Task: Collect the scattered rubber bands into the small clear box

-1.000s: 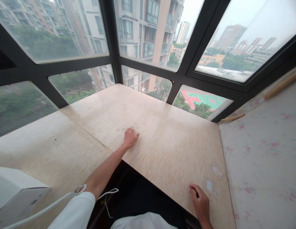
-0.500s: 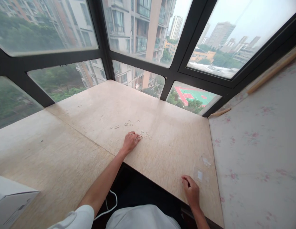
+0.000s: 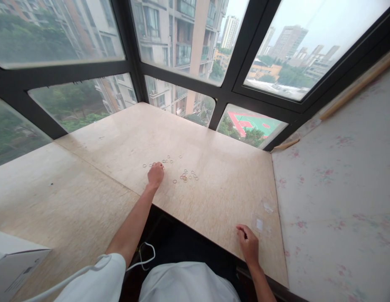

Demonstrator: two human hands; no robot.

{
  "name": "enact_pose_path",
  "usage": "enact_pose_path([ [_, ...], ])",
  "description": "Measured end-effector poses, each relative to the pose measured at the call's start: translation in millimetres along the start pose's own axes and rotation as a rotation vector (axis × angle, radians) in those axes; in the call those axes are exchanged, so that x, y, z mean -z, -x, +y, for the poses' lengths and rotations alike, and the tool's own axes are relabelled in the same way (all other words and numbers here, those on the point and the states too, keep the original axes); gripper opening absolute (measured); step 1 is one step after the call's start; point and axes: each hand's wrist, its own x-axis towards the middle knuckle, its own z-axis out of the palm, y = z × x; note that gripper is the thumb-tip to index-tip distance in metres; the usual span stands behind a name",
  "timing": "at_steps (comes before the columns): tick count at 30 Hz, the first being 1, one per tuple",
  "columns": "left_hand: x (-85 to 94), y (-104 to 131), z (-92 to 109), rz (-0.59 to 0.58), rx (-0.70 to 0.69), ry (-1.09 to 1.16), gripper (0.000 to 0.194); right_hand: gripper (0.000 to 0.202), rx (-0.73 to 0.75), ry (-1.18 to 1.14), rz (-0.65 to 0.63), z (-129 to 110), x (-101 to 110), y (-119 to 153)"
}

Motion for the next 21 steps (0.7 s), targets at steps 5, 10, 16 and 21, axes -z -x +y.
enact_pose_path([
  [5, -16.5, 17, 37, -0.169, -0.388, 0.125, 0.039, 0.027, -0.007, 0.0, 0.005, -3, 0, -1],
  [10, -36.8, 18, 59, -0.264, -0.357, 0.227, 0.01, 0.026, -0.002, -0.005, 0.012, -3, 0, 0],
  [16, -18.4, -9, 24, -0.179, -0.158, 0.361, 0.018, 0.026, -0.007, -0.005, 0.002, -4, 0, 0],
  [21, 6.5, -18, -19, -0.145, 0.038, 0.509, 0.03, 0.026, -0.01, 0.002, 0.001, -5, 1, 0],
])
